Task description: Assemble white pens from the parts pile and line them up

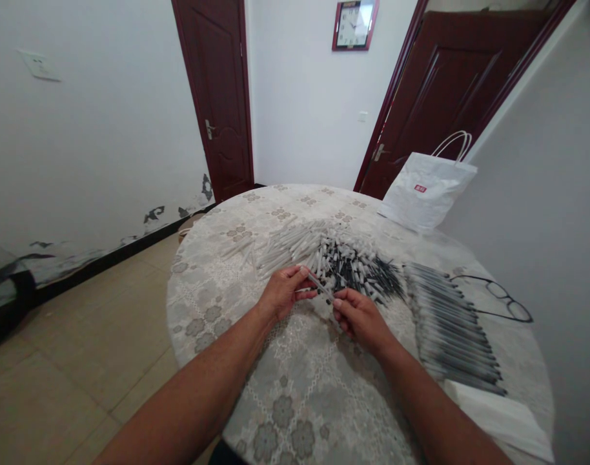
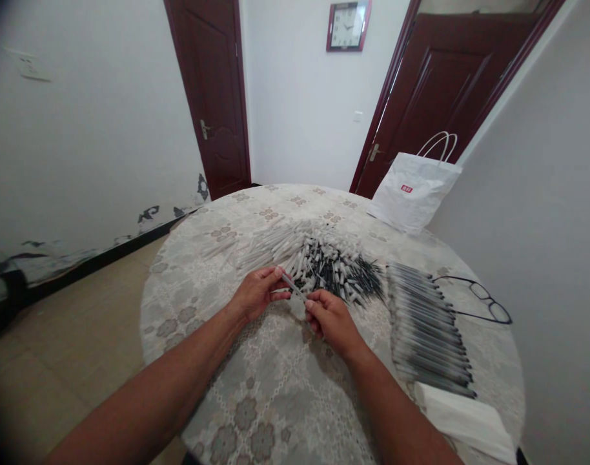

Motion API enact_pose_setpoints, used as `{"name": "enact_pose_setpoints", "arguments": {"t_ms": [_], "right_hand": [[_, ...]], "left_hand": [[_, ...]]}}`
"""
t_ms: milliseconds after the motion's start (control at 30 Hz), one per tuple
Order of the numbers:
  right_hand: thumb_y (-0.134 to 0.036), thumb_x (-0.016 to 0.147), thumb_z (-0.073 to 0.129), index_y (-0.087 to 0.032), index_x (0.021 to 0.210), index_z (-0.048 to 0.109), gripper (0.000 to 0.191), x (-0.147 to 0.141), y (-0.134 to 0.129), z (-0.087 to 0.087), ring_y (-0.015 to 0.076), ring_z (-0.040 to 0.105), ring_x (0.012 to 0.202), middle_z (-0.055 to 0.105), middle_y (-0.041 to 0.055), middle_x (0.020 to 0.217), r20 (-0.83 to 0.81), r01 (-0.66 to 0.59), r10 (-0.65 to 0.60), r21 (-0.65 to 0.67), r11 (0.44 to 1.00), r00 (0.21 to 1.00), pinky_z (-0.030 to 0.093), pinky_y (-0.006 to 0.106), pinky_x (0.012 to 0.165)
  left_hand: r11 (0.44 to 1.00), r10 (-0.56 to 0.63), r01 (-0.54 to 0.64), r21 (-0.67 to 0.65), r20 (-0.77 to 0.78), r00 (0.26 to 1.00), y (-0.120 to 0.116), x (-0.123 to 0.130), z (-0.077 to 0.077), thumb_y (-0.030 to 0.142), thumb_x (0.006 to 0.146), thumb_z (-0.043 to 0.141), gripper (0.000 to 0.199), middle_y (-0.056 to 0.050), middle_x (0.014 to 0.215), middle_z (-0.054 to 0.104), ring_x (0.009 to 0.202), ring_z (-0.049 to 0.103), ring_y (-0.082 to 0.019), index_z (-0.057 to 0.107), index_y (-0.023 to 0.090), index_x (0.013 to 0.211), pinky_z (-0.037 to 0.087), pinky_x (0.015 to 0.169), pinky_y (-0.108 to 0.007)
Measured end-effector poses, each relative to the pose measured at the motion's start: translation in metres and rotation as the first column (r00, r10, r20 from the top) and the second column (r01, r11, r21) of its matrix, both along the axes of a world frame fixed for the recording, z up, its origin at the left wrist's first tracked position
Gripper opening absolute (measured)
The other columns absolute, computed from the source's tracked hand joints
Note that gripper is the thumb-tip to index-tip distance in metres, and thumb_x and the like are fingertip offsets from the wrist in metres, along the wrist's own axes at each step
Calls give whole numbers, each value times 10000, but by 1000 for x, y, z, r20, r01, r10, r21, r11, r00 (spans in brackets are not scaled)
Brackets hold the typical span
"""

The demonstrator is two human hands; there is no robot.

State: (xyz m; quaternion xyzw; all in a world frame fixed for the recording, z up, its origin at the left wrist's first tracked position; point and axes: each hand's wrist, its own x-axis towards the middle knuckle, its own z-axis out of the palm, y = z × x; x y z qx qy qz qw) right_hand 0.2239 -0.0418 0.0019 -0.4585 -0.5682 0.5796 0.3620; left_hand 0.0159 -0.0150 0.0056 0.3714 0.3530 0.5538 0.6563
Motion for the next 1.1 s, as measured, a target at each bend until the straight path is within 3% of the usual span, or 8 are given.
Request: {"name": "enact_pose_setpoints", "arguments": {"t_ms": [100,167,333,533,667,800,967,1100], "right_hand": [[-457,885,569,-219,947,542,247,3,3,-1,82,423,415,556,-65,648,-16,-16,15,-40,999,1000,280,190,368],[-428,916,533,-213,951,575,222,5,2,3,96,476,467,577,-52,653,121,-15,2,111,994,993,345,202,430],[-288,948,536,-200,978,654,150,4,1,15,148,611,810,681,24,881,437,-125,-216,628,768,873,443,254,755],[-257,946,579,-179,1008,676,140,15,0,33,190,574,956,664,66,972,619,-315,-335,705,635,710,431,295,871],[-239,936,601,-193,961,702,114,49,2,60,193,562,943,653,60,934,740,-373,-405,639,673,536,421,289,855],[-223,942,575,-179,1016,699,151,110,14,76,191,573,968,672,71,987,769,-278,-527,629,726,363,404,276,897],[-215,939,529,-188,1091,710,238,182,37,64,210,573,1045,681,103,1066,865,-109,-501,496,862,-23,379,272,919],[-208,921,547,-177,1076,727,239,206,47,46,232,564,1057,676,126,1067,880,-53,-467,464,884,-87,385,290,904]], "left_hand": [[1000,-13,12,-12,-33,999,-2,2,3,419,831,723,308,-119,1017,696,903,691,-211,659,133,927,624,692,-342],[1000,-6,6,6,-76,997,-4,5,5,441,829,715,324,-112,1014,696,928,689,-226,659,140,936,623,699,-355],[985,-90,129,116,-295,951,-7,12,8,455,803,723,359,-96,986,718,952,695,-255,692,150,988,613,768,-386],[941,-120,278,192,-580,806,-10,15,7,479,824,669,386,-81,863,739,806,711,-230,702,155,1031,580,702,-336],[946,-47,248,207,-672,739,-9,15,5,492,838,627,377,-56,791,735,697,689,-199,709,168,1011,540,663,-301],[936,38,240,259,-749,661,-6,11,1,503,860,576,365,-41,770,730,695,684,-199,720,185,967,514,667,-287],[932,91,234,277,-803,589,-3,7,-2,508,873,534,370,-35,817,741,727,698,-205,717,203,973,505,678,-276],[925,163,214,313,-838,520,-3,6,-1,493,874,510,361,-28,818,743,735,700,-206,722,216,966,501,706,-277]]}}
